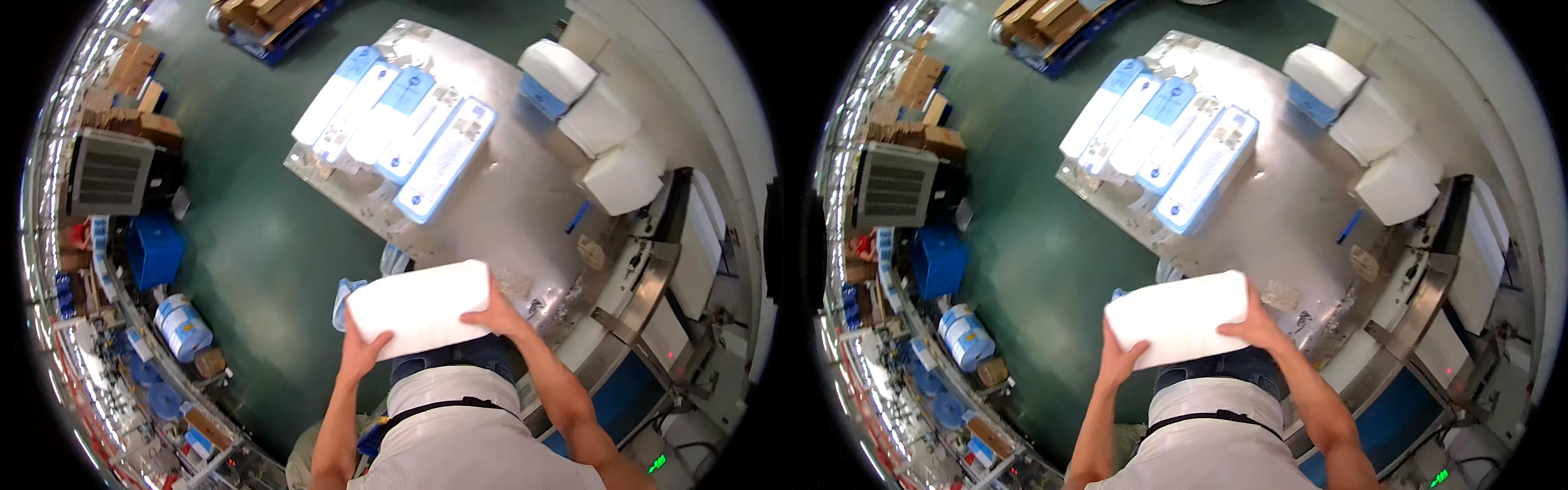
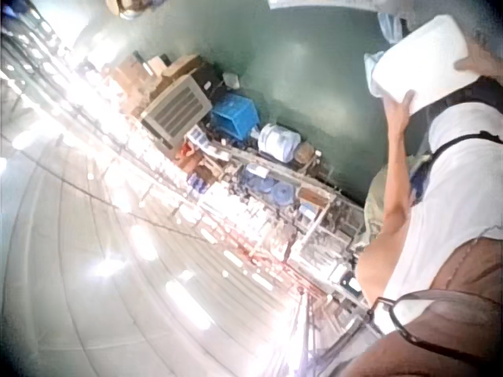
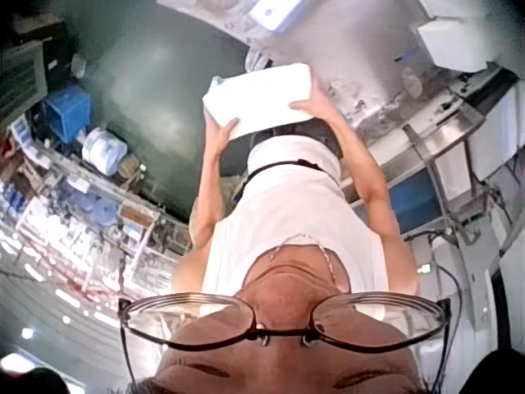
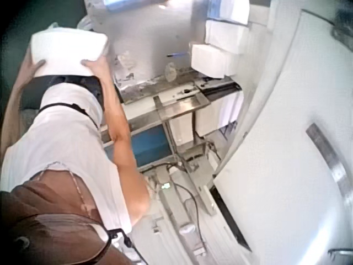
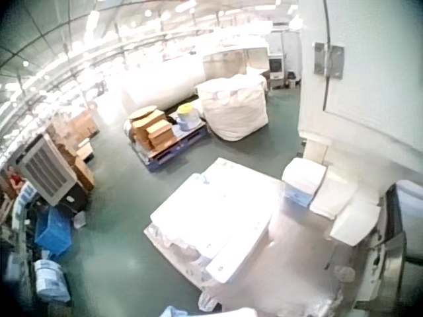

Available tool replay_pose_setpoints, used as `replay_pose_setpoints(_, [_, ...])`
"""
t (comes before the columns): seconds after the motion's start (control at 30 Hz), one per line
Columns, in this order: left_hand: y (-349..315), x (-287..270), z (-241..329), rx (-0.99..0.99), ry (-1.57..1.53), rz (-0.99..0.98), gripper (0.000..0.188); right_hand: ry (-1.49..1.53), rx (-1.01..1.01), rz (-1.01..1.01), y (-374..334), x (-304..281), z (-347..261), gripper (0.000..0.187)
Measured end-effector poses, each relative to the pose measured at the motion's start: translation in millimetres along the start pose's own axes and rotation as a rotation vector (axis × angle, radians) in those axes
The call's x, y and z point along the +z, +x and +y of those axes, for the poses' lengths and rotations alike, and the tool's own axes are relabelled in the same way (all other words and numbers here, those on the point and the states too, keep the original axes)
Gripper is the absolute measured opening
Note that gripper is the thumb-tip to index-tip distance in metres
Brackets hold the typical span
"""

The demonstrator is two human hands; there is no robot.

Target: The person unpacks multiple packages of white paper products on a metal table. They remove the blue and white plastic wrappers from each stack, place the stacks on the table, and then gather the discarded wrappers into a pile on the floor.

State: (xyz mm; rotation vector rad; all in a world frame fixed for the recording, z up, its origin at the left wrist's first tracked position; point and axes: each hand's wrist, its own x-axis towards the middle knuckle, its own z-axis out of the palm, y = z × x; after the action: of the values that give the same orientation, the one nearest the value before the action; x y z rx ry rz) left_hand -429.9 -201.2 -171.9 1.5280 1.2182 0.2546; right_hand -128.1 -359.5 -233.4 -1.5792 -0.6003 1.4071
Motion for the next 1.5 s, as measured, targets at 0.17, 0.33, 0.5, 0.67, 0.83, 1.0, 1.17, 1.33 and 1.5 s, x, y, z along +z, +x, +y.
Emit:
replay_pose_setpoints(0.17, [118, 116, 40, 0.127, -0.046, -0.379, 0.104, 0.104, 0.040, 0.280, -24, -97, -1, 0.098])
replay_pose_setpoints(0.33, [206, 193, 0, -0.079, 0.014, -0.590, 0.083, -0.092, 0.141, 0.458, -6, -141, 93, 0.102])
replay_pose_setpoints(0.5, [245, 185, 68, -0.550, 0.137, -0.611, 0.073, 0.111, 0.261, 0.354, -15, -163, 46, 0.094])
replay_pose_setpoints(0.67, [251, 207, 47, -0.144, 0.197, -0.691, 0.083, 0.115, 0.113, 0.529, 15, -141, 73, 0.096])
replay_pose_setpoints(0.83, [215, 185, 41, 0.297, -0.057, -0.494, 0.105, 0.182, -0.215, 0.831, -24, -105, 66, 0.113])
replay_pose_setpoints(1.0, [197, 187, 16, 0.130, -0.188, -0.515, 0.112, 0.260, -0.135, 0.834, -25, -85, 119, 0.113])
replay_pose_setpoints(1.17, [209, 180, 9, 0.164, -0.195, -0.470, 0.115, 0.267, -0.060, 0.857, -21, -87, 128, 0.109])
replay_pose_setpoints(1.33, [206, 210, 19, 0.117, -0.123, -0.479, 0.120, 0.488, -0.090, 0.824, 12, -70, 173, 0.100])
replay_pose_setpoints(1.5, [204, 191, 26, 0.207, -0.122, -0.441, 0.117, 0.362, -0.003, 0.845, -5, -72, 177, 0.091])
